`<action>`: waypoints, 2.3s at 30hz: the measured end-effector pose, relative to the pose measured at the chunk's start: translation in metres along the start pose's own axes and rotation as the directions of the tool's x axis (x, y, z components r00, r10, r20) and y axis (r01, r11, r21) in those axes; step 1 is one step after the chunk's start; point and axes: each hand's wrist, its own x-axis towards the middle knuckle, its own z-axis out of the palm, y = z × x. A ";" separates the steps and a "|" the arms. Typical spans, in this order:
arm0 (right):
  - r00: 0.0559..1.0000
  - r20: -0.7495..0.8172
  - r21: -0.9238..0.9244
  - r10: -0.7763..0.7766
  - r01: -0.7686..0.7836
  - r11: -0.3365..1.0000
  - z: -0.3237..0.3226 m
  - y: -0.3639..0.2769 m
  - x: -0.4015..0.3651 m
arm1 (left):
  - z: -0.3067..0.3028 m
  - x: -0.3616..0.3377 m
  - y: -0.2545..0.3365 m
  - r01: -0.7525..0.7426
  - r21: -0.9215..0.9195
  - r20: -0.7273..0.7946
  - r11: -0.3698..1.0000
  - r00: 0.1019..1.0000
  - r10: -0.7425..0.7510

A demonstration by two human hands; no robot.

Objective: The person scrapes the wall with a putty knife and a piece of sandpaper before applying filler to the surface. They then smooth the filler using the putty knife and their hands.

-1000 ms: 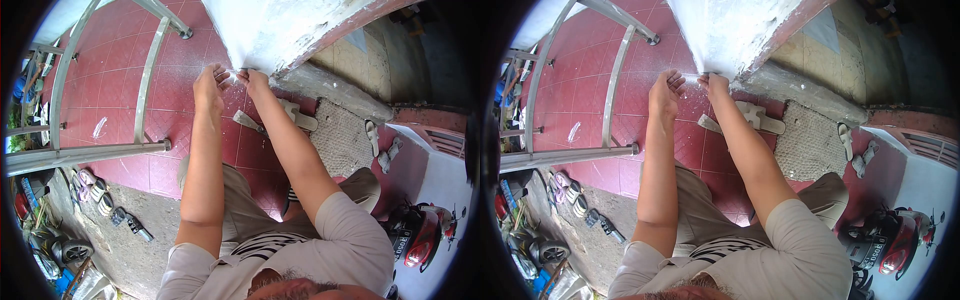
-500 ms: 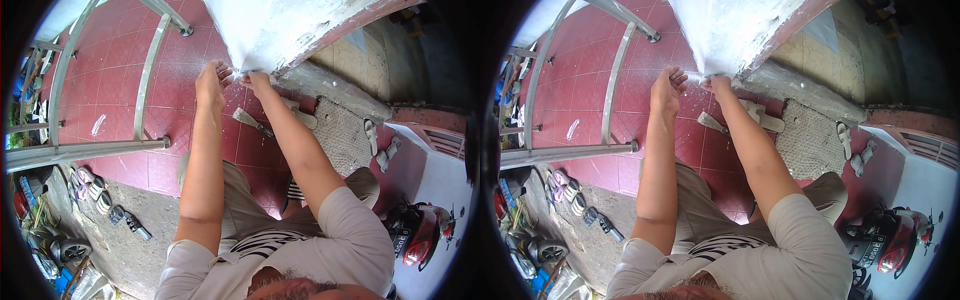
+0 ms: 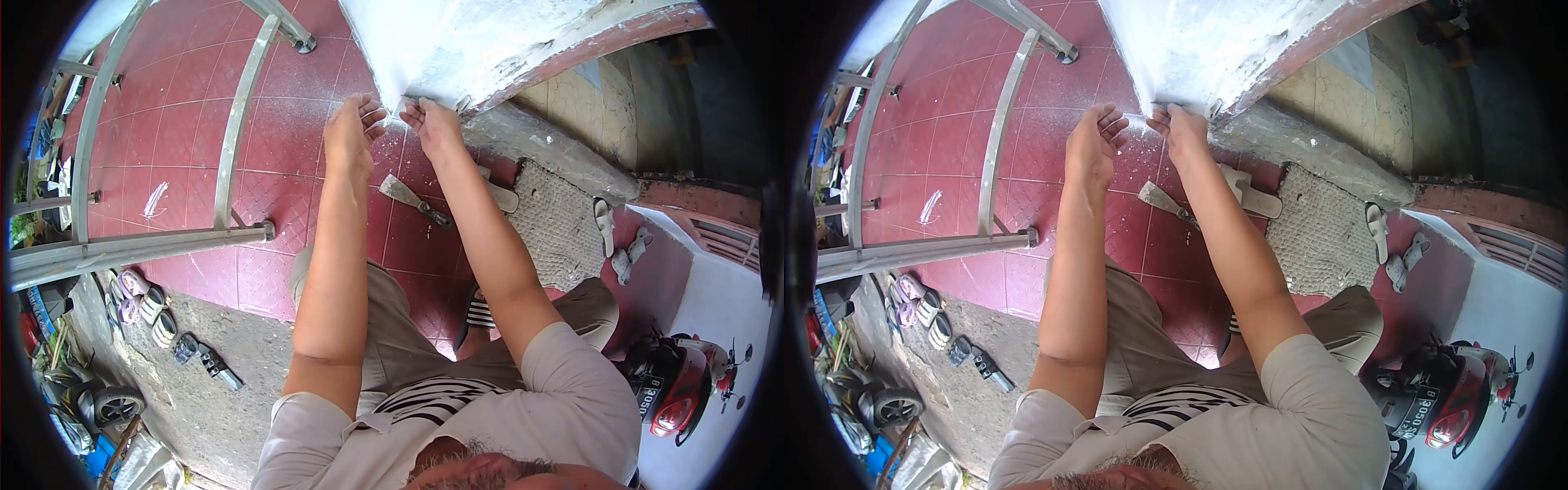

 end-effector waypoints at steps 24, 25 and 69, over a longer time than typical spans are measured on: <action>0.996 -0.064 0.052 -0.069 0.072 0.996 0.010 0.026 0.010 | -0.006 -0.002 0.005 -0.028 -0.005 -0.026 1.000 0.999 0.028; 0.995 -0.065 0.056 -0.073 0.076 0.996 0.008 0.031 0.017 | -0.005 -0.002 0.003 -0.029 -0.003 -0.021 1.000 0.999 0.029; 0.967 0.222 -0.807 -0.124 0.254 0.533 -0.100 -0.125 -0.134 | 0.024 0.018 -0.033 -0.171 0.383 0.054 0.908 0.985 0.163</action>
